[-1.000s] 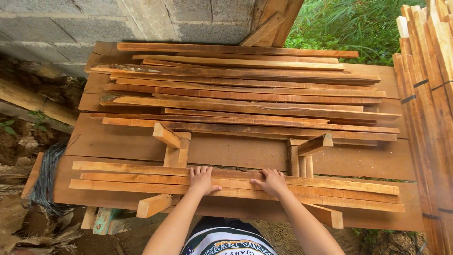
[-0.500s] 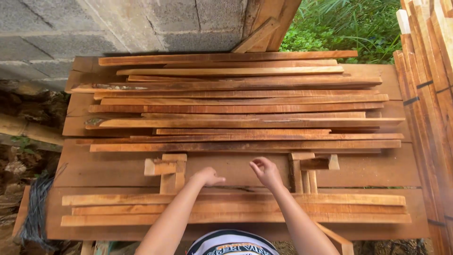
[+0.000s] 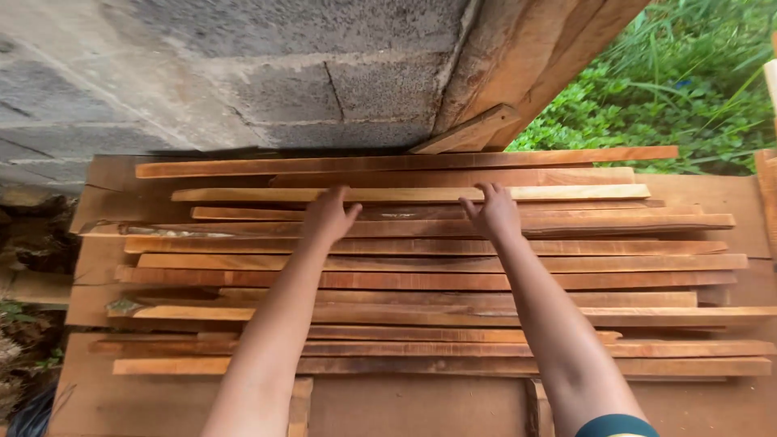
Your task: The person arranges and stacks long, thin wooden planks on a wooden workbench. They pick up individual planks from a pile and place them carefully onto a growing stack, aligning them with the existing wood.
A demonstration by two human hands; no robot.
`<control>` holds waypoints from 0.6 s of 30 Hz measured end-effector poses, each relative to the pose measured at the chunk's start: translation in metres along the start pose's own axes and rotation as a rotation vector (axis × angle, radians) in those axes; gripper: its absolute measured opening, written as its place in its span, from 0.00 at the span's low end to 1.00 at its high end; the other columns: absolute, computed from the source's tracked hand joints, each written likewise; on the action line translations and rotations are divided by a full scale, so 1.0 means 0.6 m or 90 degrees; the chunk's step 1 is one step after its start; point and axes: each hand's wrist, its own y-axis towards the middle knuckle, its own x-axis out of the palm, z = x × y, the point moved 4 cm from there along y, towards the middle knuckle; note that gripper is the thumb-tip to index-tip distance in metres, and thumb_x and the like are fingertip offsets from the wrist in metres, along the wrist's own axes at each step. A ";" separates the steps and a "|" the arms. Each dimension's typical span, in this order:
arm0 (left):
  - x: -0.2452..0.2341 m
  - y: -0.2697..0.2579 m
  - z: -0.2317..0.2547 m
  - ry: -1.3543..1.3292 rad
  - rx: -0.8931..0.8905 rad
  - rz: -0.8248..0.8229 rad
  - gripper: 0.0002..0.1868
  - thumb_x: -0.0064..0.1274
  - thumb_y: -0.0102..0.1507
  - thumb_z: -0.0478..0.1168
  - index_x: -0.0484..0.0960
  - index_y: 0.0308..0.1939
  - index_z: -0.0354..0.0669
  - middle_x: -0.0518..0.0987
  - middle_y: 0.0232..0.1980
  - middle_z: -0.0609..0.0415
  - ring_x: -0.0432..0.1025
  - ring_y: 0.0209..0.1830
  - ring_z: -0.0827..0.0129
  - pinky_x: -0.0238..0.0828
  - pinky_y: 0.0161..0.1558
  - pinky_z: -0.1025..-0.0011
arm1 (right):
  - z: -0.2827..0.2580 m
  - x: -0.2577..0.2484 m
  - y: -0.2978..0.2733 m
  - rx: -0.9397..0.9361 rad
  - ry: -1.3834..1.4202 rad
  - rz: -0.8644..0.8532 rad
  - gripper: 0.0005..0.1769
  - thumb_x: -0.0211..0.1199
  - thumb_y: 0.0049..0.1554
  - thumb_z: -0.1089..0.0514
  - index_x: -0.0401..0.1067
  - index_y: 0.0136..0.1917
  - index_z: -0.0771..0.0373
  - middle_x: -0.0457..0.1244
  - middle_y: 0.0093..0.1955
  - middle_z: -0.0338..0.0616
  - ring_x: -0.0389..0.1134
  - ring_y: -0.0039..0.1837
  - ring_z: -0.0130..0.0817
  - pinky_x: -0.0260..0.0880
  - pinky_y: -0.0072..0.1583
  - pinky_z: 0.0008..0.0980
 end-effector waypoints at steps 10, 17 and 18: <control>0.018 0.153 -0.005 0.209 0.078 0.070 0.37 0.50 0.69 0.58 0.62 0.75 0.41 0.67 0.73 0.45 0.55 0.77 0.50 0.41 0.76 0.46 | 0.013 0.060 0.131 -0.046 -0.119 -0.072 0.34 0.68 0.56 0.43 0.69 0.68 0.64 0.60 0.67 0.53 0.55 0.77 0.52 0.60 0.70 0.55; -0.001 0.143 -0.012 0.181 0.143 0.042 0.24 0.54 0.66 0.56 0.77 0.63 0.54 0.77 0.60 0.56 0.70 0.64 0.57 0.57 0.67 0.51 | 0.047 0.041 0.131 -0.246 -0.327 -0.020 0.21 0.62 0.55 0.38 0.74 0.56 0.50 0.60 0.57 0.41 0.64 0.63 0.40 0.60 0.67 0.41; -0.012 0.132 -0.009 0.163 0.157 0.000 0.25 0.51 0.68 0.56 0.75 0.65 0.52 0.77 0.61 0.54 0.70 0.65 0.56 0.59 0.65 0.51 | 0.046 0.030 0.131 -0.280 -0.336 -0.028 0.23 0.59 0.56 0.36 0.74 0.58 0.49 0.62 0.58 0.40 0.65 0.64 0.37 0.61 0.68 0.37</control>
